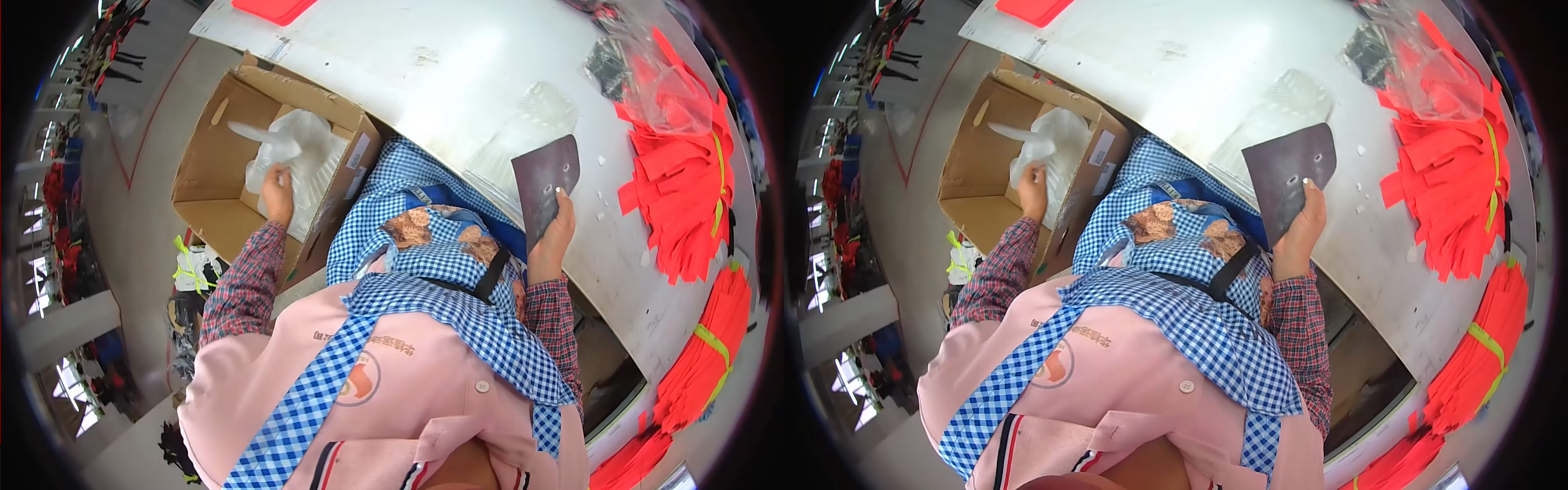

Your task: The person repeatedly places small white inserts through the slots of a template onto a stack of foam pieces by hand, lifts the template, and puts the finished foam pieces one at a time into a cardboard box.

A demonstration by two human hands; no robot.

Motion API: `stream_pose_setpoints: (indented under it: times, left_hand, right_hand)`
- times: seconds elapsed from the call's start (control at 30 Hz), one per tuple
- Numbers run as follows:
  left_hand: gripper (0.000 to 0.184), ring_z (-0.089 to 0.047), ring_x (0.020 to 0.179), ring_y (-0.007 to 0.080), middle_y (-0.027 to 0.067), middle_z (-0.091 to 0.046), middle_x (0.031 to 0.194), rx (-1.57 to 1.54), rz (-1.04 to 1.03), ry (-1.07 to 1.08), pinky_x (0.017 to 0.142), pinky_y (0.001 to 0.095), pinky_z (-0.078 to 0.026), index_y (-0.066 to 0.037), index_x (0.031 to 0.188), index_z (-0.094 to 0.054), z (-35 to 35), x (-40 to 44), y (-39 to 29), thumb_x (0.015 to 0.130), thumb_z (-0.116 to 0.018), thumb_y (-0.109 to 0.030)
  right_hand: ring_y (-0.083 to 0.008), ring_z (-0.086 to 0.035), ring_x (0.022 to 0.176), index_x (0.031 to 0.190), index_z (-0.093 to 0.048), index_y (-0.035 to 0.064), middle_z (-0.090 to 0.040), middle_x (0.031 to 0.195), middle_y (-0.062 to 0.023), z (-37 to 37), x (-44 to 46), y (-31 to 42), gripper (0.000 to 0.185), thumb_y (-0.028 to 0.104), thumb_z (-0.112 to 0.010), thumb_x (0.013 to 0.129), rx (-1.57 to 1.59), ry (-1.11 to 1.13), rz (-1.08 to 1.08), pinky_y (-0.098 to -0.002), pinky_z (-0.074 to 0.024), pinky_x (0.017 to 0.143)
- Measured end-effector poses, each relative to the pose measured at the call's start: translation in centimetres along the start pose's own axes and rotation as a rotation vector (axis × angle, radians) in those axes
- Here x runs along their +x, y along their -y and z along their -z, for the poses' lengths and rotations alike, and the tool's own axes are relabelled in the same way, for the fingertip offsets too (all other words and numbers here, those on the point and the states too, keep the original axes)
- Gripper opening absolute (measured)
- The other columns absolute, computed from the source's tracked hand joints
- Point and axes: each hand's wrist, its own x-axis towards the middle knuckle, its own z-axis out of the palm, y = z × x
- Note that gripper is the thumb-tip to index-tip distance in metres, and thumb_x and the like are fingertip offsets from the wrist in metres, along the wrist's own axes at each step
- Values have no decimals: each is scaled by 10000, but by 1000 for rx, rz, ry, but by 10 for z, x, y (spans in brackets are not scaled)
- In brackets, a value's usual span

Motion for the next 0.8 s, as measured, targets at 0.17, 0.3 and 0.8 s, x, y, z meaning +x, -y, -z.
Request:
stream_pose_setpoints:
  times: [0.17, 0.3, 0.8]
  left_hand:
    - [238, -647, 939, 390, 232, -680, 966, 95, 140, 231, 828, 423, -496, 1, 1013, -655, -38, -23, 21, 852, -642, -173]
    - [235, -646, 961, 387, 234, -679, 974, 164, 229, 529, 836, 434, -501, -17, 1012, -663, -44, -34, 13, 831, -635, -164]
    - [249, -614, 984, 135, 81, -633, 1146, -851, -331, 161, 864, 263, -499, 9, 1180, -594, 42, 60, -276, 936, -554, -19]
  right_hand:
    - [-167, -626, 821, 959, -609, 18, -625, 923, -64, -1, 0, -1, 163, 172, -563, 934, 7, 5, -15, -295, -530, 717]
    - [-169, -625, 810, 957, -609, 18, -623, 914, -65, -2, 0, -1, 160, 171, -567, 931, 2, 1, -16, -298, -529, 715]
    - [-75, -514, 782, 896, -620, 17, -590, 845, 6, 10, 60, 6, 142, 155, -645, 916, -449, 164, 451, -233, -424, 718]
